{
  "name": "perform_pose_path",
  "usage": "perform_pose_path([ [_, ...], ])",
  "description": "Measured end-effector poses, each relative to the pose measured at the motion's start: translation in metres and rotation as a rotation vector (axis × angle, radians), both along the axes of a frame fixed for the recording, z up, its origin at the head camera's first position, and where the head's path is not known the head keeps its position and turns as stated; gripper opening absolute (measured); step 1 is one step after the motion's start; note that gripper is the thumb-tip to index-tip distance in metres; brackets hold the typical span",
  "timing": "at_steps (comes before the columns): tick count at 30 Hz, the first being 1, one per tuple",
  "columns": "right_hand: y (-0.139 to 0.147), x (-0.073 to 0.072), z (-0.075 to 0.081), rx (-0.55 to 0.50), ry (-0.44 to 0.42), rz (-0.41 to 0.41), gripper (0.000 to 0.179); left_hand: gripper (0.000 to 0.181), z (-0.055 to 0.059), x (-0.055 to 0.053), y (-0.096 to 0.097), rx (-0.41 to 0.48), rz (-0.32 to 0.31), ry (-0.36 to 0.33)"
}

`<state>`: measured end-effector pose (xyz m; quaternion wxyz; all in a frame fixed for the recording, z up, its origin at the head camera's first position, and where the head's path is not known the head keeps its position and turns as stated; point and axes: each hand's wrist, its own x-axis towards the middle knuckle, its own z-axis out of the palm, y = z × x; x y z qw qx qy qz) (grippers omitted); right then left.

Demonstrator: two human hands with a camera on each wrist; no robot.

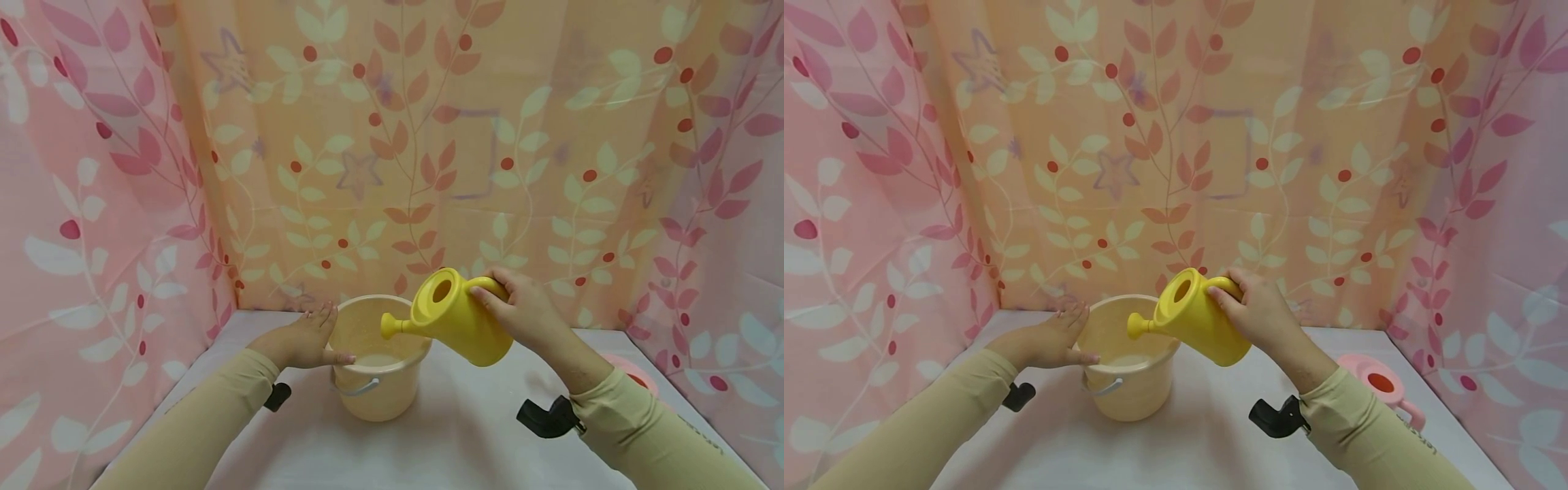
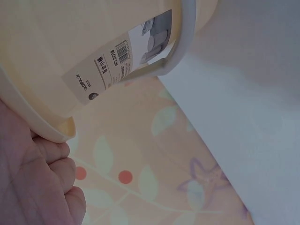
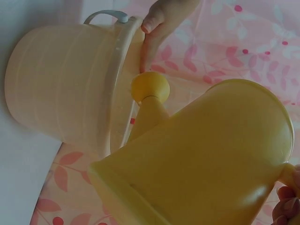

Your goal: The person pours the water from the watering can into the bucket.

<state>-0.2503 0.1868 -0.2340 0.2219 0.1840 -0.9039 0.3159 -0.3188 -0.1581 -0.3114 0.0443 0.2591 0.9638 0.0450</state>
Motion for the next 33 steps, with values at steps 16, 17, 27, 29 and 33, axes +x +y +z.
perform_pose_path([
  [16,-0.0016,0.0001,0.0004,-0.004,0.003,0.008,0.023,0.11,0.0027,0.0029,0.0019,-0.011,0.004,0.005],
  [17,-0.0015,-0.0001,0.0004,-0.002,0.005,0.007,0.023,0.11,0.0022,0.0021,0.0019,-0.017,0.007,0.007],
  [27,-0.0009,-0.0004,0.0003,0.016,-0.001,0.001,0.023,0.114,0.0006,0.0009,0.0025,-0.027,0.012,0.005],
  [29,-0.0011,-0.0002,0.0004,0.019,-0.005,-0.002,0.023,0.114,0.0006,0.0009,0.0026,-0.03,0.012,0.004],
  [33,-0.0014,0.0004,0.0008,0.024,-0.008,-0.005,0.023,0.111,0.0025,0.0032,0.0028,-0.003,0.004,0.0],
])
